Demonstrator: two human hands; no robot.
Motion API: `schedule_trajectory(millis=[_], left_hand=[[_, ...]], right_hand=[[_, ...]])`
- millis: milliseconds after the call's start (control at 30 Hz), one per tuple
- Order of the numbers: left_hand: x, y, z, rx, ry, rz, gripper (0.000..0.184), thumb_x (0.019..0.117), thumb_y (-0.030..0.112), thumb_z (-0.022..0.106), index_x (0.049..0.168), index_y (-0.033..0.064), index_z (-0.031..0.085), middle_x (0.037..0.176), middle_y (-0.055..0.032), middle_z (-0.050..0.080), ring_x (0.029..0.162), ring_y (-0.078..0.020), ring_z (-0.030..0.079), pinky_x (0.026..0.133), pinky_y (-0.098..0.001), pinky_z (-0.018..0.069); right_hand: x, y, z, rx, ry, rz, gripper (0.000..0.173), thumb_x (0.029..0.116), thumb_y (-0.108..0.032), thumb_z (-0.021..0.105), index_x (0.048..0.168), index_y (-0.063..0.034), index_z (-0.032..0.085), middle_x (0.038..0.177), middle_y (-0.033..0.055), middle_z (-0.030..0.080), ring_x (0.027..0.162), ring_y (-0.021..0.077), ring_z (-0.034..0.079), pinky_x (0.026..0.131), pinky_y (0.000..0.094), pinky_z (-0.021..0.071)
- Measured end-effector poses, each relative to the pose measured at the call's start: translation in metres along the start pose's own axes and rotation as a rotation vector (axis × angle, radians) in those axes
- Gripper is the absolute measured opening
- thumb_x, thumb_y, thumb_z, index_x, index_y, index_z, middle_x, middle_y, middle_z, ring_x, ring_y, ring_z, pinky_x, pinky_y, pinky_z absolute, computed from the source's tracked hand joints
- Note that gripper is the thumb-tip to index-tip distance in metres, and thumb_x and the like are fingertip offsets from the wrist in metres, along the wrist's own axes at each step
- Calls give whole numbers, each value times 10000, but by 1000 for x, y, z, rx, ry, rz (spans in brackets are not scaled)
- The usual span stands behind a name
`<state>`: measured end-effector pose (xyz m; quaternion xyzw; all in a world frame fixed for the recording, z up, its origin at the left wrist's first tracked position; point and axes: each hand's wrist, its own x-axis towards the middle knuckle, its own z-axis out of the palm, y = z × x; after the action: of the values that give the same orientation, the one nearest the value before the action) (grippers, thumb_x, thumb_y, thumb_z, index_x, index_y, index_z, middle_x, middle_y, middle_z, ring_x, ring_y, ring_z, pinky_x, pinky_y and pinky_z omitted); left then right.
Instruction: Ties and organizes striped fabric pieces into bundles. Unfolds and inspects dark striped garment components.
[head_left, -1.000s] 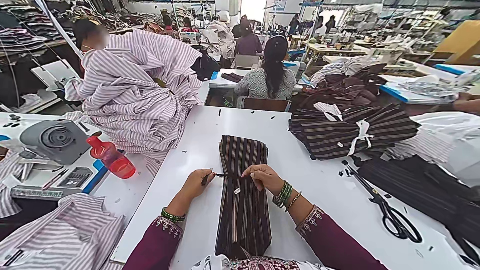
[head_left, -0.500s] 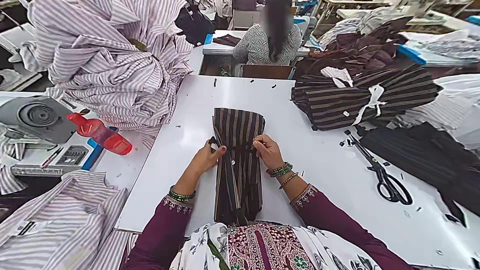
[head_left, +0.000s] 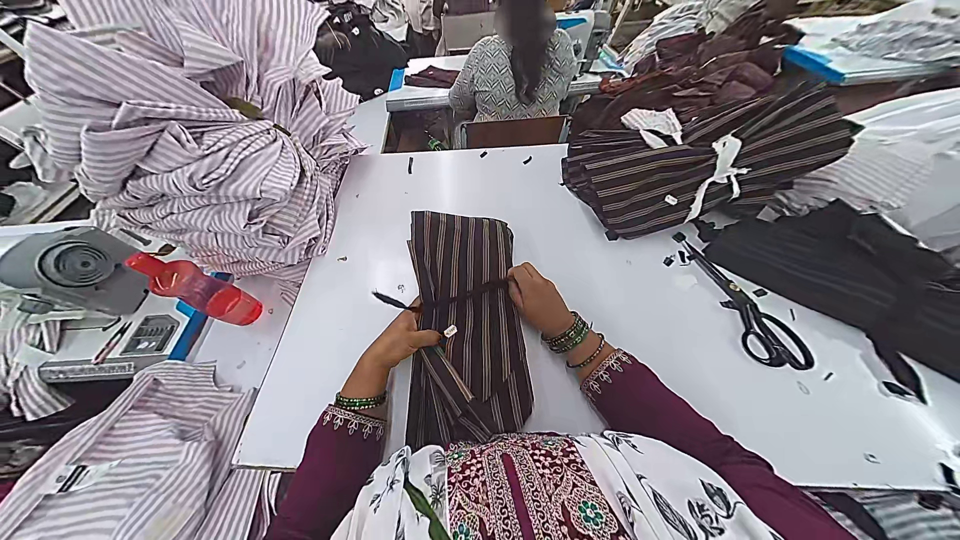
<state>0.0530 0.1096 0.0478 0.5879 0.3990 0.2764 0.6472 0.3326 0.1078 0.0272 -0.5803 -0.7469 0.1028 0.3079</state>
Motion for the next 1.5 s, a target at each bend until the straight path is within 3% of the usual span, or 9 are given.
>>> schedule_trajectory(millis=[167, 333, 500, 667, 867, 1033, 1167, 1300, 1500], left_hand=[[-5, -5, 9, 53, -66, -42, 704, 791, -100, 672, 1439, -3, 414, 1217, -9, 668, 1062, -26, 659, 949, -233, 553], [-3, -10, 35, 14, 15, 35, 881, 766, -107, 683, 1531, 16, 263, 1348, -62, 602, 1161, -62, 635, 992, -253, 545], [7, -17, 100, 0, 77, 104, 915, 767, -58, 706, 1525, -54, 193, 1341, -131, 593, 1169, -83, 635, 1013, -259, 533], [11, -21, 146, 65, 199, 225, 640, 962, 103, 623, 1465, -146, 317, 1351, -211, 573, 1198, -93, 603, 1048, -245, 488], [24, 6, 132, -59, 281, -33, 280, 1122, 166, 346, 1210, -4, 550, 950, -11, 706, 865, -54, 700, 816, -272, 596], [39, 3, 112, 254, 340, 28, 255, 1084, 159, 471, 993, 0, 647, 785, 26, 678, 714, -15, 658, 720, -238, 561], [37, 3, 121, 617, 560, 7, 439, 1002, 284, 654, 1238, -83, 602, 1088, -218, 687, 964, -257, 680, 914, -439, 533], [41, -7, 127, 775, 672, 96, 833, 858, 275, 783, 1521, -40, 388, 1465, -306, 459, 1245, -413, 558, 1042, -511, 473], [45, -8, 119, 817, 573, 272, 576, 787, 224, 806, 1303, 5, 674, 1425, -301, 524, 1336, -443, 483, 1105, -520, 400]], right_hand=[[16, 20, 0, 114, 32, 76, 300, 1051, -59, 429, 1148, 149, 622, 1152, 310, 652, 1071, 432, 673, 961, 524, 530], [0, 29, -7, 315, 142, -18, 297, 962, -39, 453, 1104, 128, 653, 1079, 279, 680, 985, 351, 680, 900, 437, 537], [-21, 51, -26, 177, 195, 25, 321, 976, -198, 569, 1106, 58, 713, 1168, 264, 663, 1113, 422, 639, 958, 540, 512], [-29, 75, -53, 204, -57, -50, 358, 939, -187, 617, 1218, 18, 709, 1384, 285, 577, 1299, 458, 539, 1090, 555, 425], [-41, 79, -68, 220, -242, -82, 289, 941, -73, 565, 1155, 12, 740, 1452, 264, 536, 1365, 432, 488, 1133, 530, 386], [-44, 77, -71, 191, -273, -71, 301, 968, -71, 535, 1184, 6, 729, 1458, 243, 543, 1385, 407, 480, 1152, 502, 372], [-45, 79, -68, 166, -238, -106, 320, 968, -58, 514, 1202, -4, 725, 1469, 245, 534, 1397, 415, 472, 1156, 517, 371], [-50, 81, -62, 146, -147, -174, 319, 956, -67, 517, 1174, -21, 745, 1422, 250, 578, 1397, 432, 475, 1158, 544, 361], [-43, 79, -58, 234, -23, -311, 398, 922, -77, 462, 1214, 4, 720, 1298, 216, 675, 1339, 457, 535, 1162, 636, 304]])
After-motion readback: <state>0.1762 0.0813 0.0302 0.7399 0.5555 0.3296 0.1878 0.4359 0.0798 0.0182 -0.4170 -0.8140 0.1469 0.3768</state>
